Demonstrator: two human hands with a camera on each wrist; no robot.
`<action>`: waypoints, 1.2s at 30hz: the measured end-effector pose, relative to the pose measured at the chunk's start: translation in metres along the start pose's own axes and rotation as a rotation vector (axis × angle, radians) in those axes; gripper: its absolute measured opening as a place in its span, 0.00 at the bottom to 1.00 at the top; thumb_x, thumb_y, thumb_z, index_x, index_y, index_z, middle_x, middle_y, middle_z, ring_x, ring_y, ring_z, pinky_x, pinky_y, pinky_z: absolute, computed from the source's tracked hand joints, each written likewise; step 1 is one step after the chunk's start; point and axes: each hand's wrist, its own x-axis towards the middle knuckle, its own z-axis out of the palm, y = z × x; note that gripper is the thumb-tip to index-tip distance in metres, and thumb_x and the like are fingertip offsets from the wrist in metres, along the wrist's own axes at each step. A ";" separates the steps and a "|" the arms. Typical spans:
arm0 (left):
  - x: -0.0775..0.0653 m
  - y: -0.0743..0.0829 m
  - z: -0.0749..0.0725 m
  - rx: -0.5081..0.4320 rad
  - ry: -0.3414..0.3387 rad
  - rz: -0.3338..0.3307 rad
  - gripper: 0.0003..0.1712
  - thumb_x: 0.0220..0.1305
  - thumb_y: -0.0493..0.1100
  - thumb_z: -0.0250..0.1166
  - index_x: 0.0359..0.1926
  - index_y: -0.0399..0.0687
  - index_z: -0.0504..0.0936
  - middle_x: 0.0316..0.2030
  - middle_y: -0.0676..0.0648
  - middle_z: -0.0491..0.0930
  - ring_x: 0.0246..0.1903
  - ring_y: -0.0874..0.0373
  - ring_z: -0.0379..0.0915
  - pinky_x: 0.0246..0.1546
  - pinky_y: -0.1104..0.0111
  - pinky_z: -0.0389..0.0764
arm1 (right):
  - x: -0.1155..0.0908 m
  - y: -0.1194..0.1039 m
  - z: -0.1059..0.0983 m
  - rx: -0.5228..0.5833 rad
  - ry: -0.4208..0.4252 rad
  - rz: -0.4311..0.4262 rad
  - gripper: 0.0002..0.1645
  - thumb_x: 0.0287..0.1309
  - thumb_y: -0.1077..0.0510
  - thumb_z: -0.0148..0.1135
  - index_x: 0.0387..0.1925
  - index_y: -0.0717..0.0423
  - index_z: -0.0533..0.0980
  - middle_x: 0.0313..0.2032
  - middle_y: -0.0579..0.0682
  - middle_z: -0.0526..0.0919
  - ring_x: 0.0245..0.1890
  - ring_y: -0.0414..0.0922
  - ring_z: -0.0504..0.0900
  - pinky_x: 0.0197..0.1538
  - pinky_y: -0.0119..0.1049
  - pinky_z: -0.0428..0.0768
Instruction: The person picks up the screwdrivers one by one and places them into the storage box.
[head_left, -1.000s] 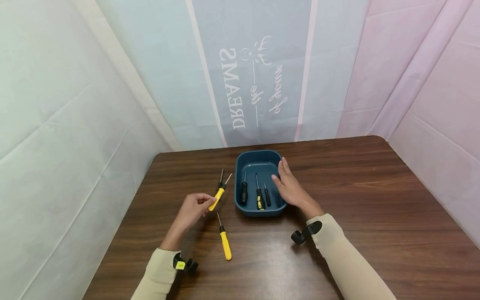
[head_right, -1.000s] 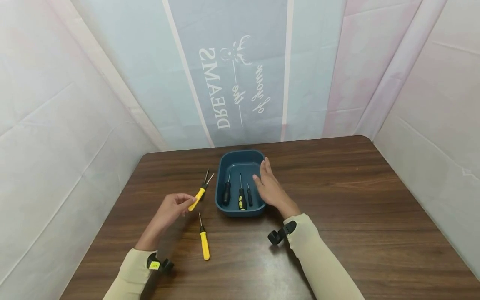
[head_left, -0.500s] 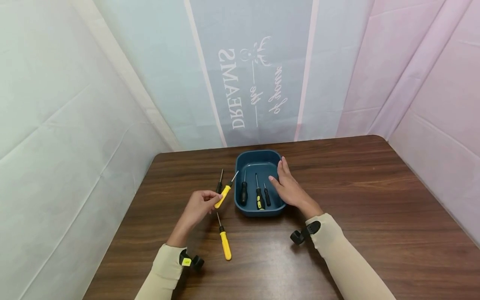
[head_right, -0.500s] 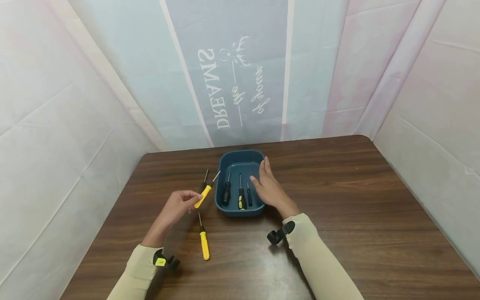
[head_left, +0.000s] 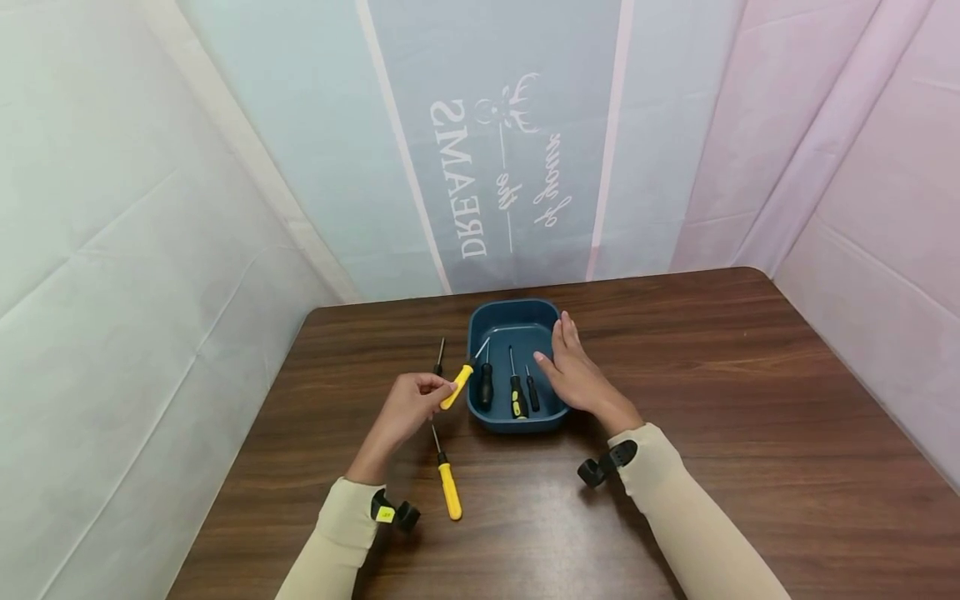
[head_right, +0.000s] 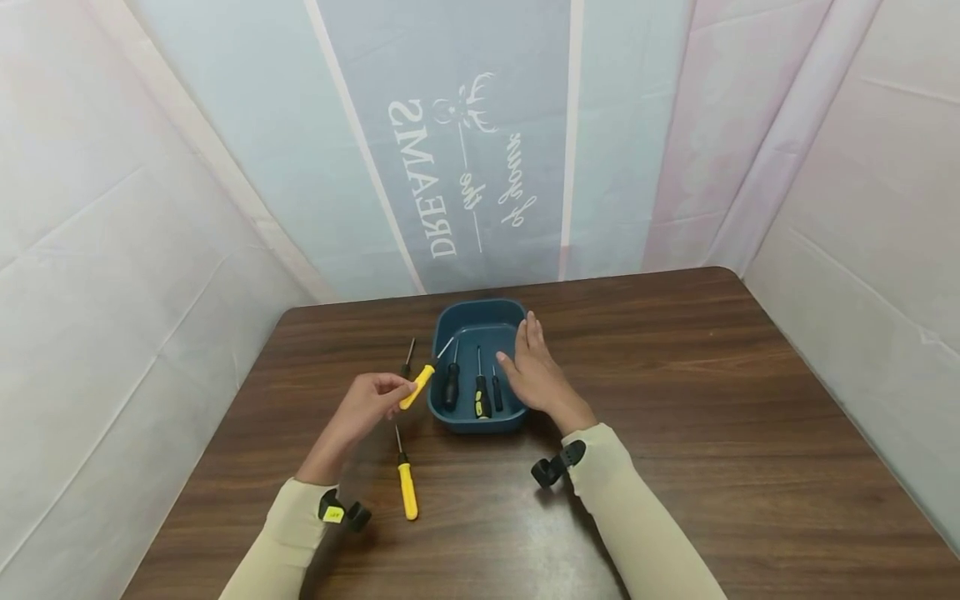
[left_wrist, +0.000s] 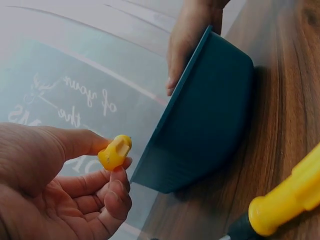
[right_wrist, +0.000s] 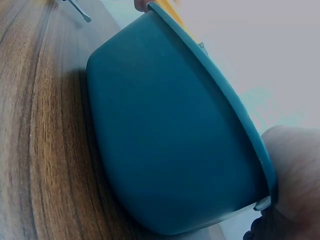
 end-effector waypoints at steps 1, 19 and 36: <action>0.000 0.001 0.002 0.006 0.000 0.009 0.11 0.69 0.45 0.68 0.38 0.40 0.88 0.26 0.46 0.78 0.25 0.55 0.71 0.27 0.66 0.77 | 0.000 0.001 0.001 0.001 0.001 -0.001 0.48 0.80 0.41 0.39 0.78 0.70 0.35 0.79 0.56 0.21 0.79 0.55 0.25 0.75 0.62 0.44; 0.002 0.009 0.022 0.126 0.056 0.070 0.14 0.67 0.49 0.69 0.36 0.42 0.89 0.28 0.48 0.82 0.26 0.55 0.70 0.26 0.68 0.70 | -0.003 0.003 0.005 0.019 0.013 -0.016 0.46 0.80 0.43 0.39 0.78 0.69 0.35 0.78 0.55 0.20 0.79 0.54 0.24 0.76 0.60 0.43; -0.001 0.027 0.047 0.280 0.158 0.133 0.11 0.64 0.45 0.72 0.30 0.42 0.87 0.21 0.52 0.81 0.20 0.58 0.71 0.20 0.69 0.73 | -0.008 0.007 0.007 0.032 0.019 -0.032 0.46 0.80 0.43 0.39 0.78 0.69 0.35 0.78 0.56 0.20 0.79 0.56 0.26 0.76 0.60 0.45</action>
